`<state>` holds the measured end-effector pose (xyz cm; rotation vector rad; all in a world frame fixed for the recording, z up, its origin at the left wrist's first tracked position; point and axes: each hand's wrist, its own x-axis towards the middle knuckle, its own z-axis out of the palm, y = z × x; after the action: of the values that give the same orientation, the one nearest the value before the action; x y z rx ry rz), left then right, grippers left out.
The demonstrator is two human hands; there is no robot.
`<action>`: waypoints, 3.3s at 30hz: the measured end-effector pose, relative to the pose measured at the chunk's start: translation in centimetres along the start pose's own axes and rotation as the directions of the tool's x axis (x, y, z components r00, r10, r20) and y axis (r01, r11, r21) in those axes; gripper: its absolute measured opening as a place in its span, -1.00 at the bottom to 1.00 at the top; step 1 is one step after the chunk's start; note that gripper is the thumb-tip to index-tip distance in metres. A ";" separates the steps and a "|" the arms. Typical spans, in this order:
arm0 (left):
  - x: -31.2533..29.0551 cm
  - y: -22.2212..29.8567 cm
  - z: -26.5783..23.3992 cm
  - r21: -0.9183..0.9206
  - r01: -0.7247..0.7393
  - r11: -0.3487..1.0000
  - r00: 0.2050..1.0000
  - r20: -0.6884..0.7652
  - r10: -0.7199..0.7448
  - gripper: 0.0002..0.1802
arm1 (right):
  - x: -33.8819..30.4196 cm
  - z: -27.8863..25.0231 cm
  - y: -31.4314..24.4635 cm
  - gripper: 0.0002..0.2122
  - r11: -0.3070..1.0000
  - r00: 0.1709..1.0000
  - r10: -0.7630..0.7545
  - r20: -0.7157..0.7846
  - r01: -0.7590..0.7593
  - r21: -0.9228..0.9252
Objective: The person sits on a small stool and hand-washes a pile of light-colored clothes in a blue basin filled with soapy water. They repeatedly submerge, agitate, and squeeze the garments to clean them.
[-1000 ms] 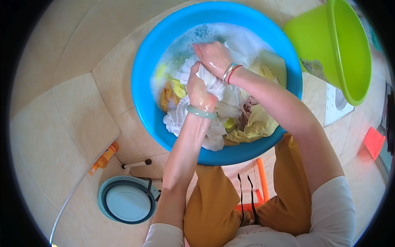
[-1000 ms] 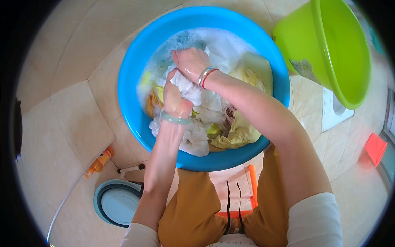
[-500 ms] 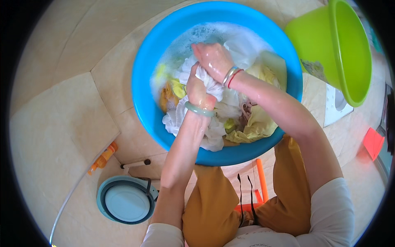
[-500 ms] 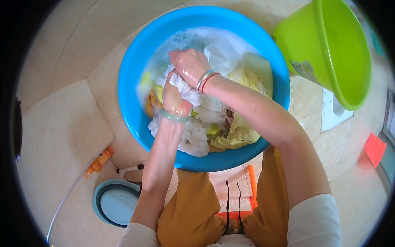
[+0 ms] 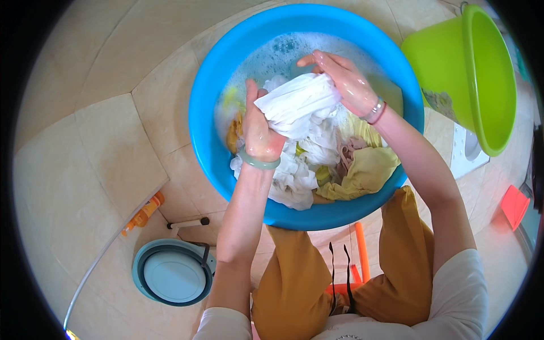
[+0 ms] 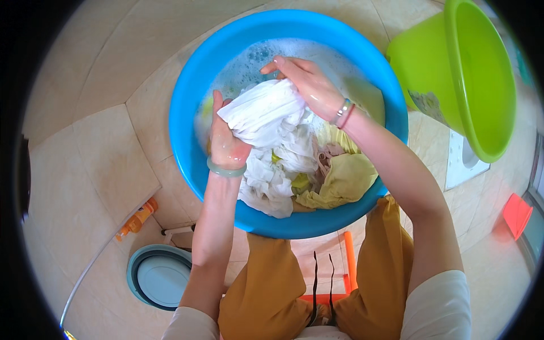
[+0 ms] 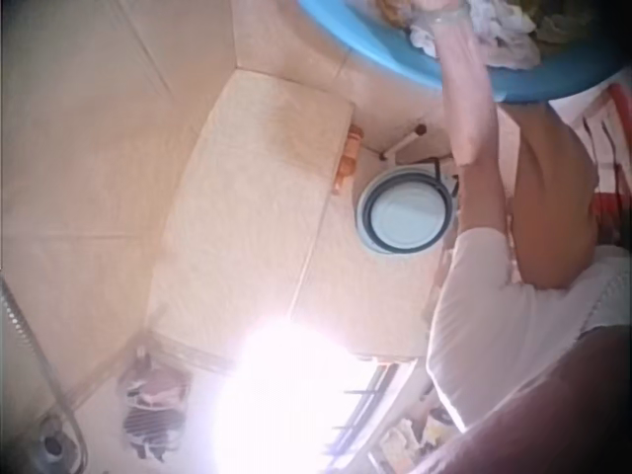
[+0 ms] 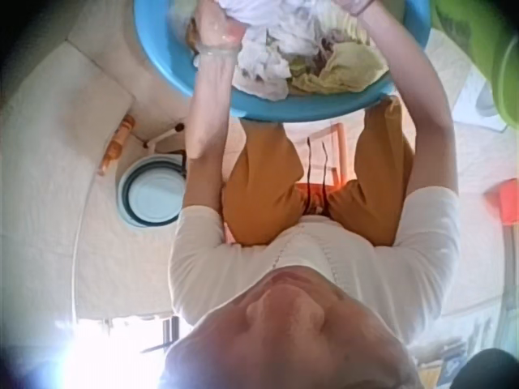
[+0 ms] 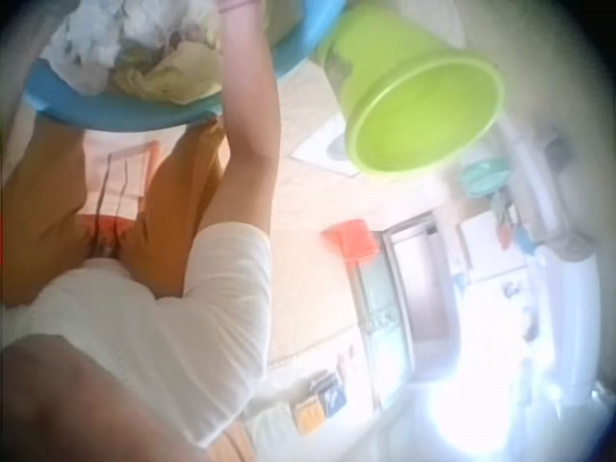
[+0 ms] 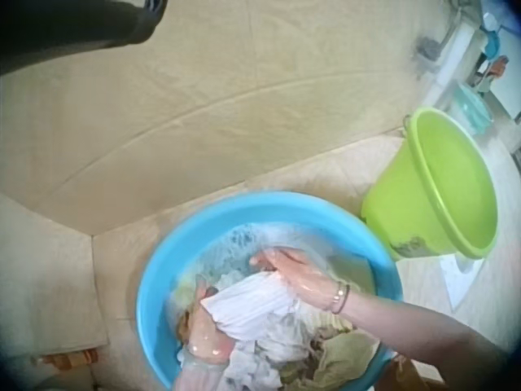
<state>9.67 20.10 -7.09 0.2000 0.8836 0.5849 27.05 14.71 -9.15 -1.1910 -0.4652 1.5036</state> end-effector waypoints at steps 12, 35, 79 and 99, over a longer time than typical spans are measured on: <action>8.8 -0.3 -4.1 0.345 -0.279 0.896 0.938 -0.101 0.331 -0.45 | 6.7 -0.2 5.1 -0.79 0.730 0.910 -0.386 -0.148 0.204 -0.652; 2.8 -4.2 1.0 -0.012 -0.044 0.999 0.998 -0.055 0.043 -0.71 | 5.0 3.4 2.9 -0.79 0.367 0.926 -0.367 -0.094 0.051 -0.929; 1.5 0.4 -0.8 0.105 -0.057 0.993 0.986 -0.153 0.073 -0.44 | 1.3 -0.6 1.2 -0.66 0.976 0.998 -0.052 0.037 0.059 -0.210; 12.2 -0.5 -7.0 0.236 -0.079 0.969 0.969 -0.212 0.130 -0.39 | 3.8 4.0 4.4 -0.87 0.638 0.864 -0.501 0.041 0.401 -0.657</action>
<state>10.42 26.03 -19.86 0.3942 1.1675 0.6133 21.88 17.93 -12.65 -1.5517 -1.1667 0.8017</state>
